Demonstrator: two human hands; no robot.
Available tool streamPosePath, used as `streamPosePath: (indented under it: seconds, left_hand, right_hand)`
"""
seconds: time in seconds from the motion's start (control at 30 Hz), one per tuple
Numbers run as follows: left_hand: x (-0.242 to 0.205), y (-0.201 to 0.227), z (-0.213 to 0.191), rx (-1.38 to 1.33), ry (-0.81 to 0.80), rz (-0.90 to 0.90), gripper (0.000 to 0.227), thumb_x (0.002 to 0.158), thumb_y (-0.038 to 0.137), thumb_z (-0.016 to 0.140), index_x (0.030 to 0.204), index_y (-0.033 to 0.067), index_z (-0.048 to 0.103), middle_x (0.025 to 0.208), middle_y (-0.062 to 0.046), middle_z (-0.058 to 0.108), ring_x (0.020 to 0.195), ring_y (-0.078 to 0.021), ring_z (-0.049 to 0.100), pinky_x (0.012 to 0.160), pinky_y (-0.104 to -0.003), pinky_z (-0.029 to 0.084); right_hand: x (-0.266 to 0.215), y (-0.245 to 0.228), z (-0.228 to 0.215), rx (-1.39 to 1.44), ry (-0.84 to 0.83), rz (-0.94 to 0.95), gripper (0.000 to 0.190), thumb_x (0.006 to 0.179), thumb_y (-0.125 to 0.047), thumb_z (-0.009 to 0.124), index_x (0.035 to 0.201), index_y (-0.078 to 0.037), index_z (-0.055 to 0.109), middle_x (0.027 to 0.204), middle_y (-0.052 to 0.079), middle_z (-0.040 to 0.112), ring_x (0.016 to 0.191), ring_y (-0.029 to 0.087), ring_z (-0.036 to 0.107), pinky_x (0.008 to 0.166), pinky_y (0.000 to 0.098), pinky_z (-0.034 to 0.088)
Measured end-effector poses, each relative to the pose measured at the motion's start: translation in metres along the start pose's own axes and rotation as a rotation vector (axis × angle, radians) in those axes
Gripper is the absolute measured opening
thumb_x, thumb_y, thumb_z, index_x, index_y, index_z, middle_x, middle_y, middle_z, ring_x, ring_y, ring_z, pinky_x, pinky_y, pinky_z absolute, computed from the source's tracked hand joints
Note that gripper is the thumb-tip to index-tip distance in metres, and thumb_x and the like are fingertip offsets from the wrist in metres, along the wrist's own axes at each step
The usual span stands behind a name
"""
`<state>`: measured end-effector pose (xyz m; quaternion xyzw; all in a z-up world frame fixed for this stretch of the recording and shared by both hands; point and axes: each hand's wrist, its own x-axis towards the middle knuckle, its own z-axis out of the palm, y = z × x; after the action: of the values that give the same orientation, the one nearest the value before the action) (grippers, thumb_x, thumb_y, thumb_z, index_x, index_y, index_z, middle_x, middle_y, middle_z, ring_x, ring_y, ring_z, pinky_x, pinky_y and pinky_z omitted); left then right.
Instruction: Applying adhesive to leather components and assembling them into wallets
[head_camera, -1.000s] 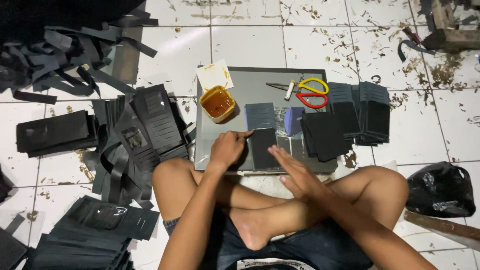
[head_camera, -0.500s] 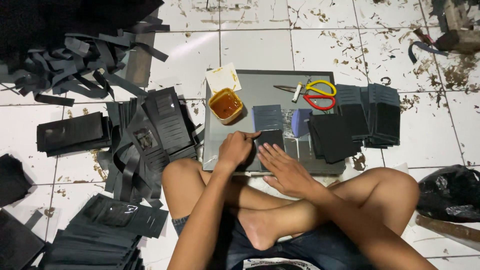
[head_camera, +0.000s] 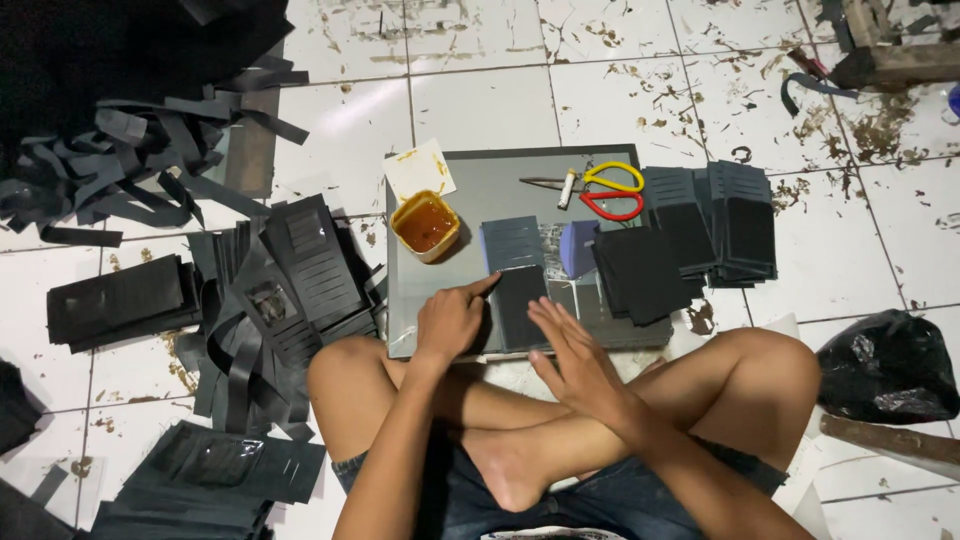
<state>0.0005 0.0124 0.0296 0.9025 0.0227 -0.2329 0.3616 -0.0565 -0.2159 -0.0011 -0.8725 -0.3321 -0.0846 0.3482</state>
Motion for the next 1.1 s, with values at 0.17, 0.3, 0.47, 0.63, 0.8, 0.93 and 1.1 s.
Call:
streamPosePath:
  seconds: [0.17, 0.3, 0.47, 0.63, 0.8, 0.93, 1.1]
  left_hand:
    - [0.006, -0.004, 0.009, 0.076, 0.013, -0.017, 0.046, 0.097, 0.028, 0.047, 0.136, 0.0432, 0.066, 0.114, -0.022, 0.075, 0.113, -0.0492, 0.066, 0.099, -0.056, 0.054]
    - [0.006, 0.000, 0.010, 0.083, 0.053, -0.053, 0.043, 0.095, 0.032, 0.048, 0.131, 0.0449, 0.069, 0.106, -0.024, 0.076, 0.109, -0.0501, 0.068, 0.098, -0.056, 0.054]
    - [0.012, -0.002, 0.015, 0.060, 0.074, -0.071, 0.040, 0.095, 0.036, 0.050, 0.128, 0.0442, 0.072, 0.102, -0.024, 0.076, 0.107, -0.0490, 0.069, 0.096, -0.055, 0.055]
    - [0.011, -0.004, 0.017, 0.060, 0.107, -0.059, 0.036, 0.095, 0.046, 0.054, 0.125, 0.0430, 0.073, 0.099, -0.022, 0.077, 0.105, -0.0477, 0.070, 0.093, -0.055, 0.057]
    - [0.009, -0.003, 0.022, 0.109, 0.168, -0.006, 0.033, 0.094, 0.043, 0.063, 0.125, 0.0408, 0.073, 0.094, -0.024, 0.076, 0.097, -0.0500, 0.072, 0.088, -0.057, 0.058]
    - [0.010, -0.004, 0.024, 0.087, 0.181, -0.014, 0.032, 0.093, 0.040, 0.065, 0.124, 0.0391, 0.074, 0.093, -0.023, 0.077, 0.095, -0.0499, 0.072, 0.085, -0.057, 0.059]
    - [0.012, -0.004, 0.025, 0.070, 0.176, -0.019, 0.031, 0.092, 0.043, 0.068, 0.122, 0.0394, 0.074, 0.095, -0.022, 0.077, 0.096, -0.0509, 0.071, 0.085, -0.058, 0.059]
  right_hand:
    - [0.031, 0.009, 0.015, -0.149, -0.063, 0.063, 0.049, 0.100, -0.022, 0.058, 0.138, 0.007, 0.052, 0.148, 0.028, 0.053, 0.144, 0.040, 0.044, 0.124, 0.0488, 0.029]
    - [0.026, 0.023, 0.028, -0.246, -0.042, 0.048, 0.042, 0.098, -0.023, 0.059, 0.129, 0.005, 0.055, 0.144, 0.027, 0.057, 0.143, 0.037, 0.048, 0.126, 0.0477, 0.028]
    - [0.023, 0.030, 0.016, -0.256, 0.013, 0.078, 0.038, 0.095, -0.018, 0.059, 0.126, 0.004, 0.053, 0.142, 0.028, 0.059, 0.139, 0.038, 0.052, 0.124, 0.0483, 0.032]
    - [0.028, 0.035, 0.006, -0.228, -0.105, 0.020, 0.043, 0.092, -0.016, 0.060, 0.129, 0.004, 0.054, 0.145, 0.024, 0.058, 0.143, 0.036, 0.048, 0.125, 0.0476, 0.030]
    - [0.012, 0.052, 0.002, -0.364, -0.198, -0.135, 0.053, 0.105, -0.031, 0.046, 0.154, -0.011, 0.046, 0.163, 0.013, 0.042, 0.151, 0.033, 0.036, 0.126, 0.0491, 0.022]
    - [-0.017, 0.059, 0.003, -0.444, -0.213, -0.190, 0.058, 0.105, -0.040, 0.045, 0.156, -0.013, 0.043, 0.163, 0.010, 0.042, 0.151, 0.030, 0.037, 0.127, 0.0489, 0.021]
    - [-0.041, 0.051, -0.007, -0.447, -0.165, -0.258, 0.056, 0.106, -0.046, 0.044, 0.152, -0.014, 0.049, 0.160, 0.006, 0.047, 0.149, 0.032, 0.039, 0.125, 0.0543, 0.024]
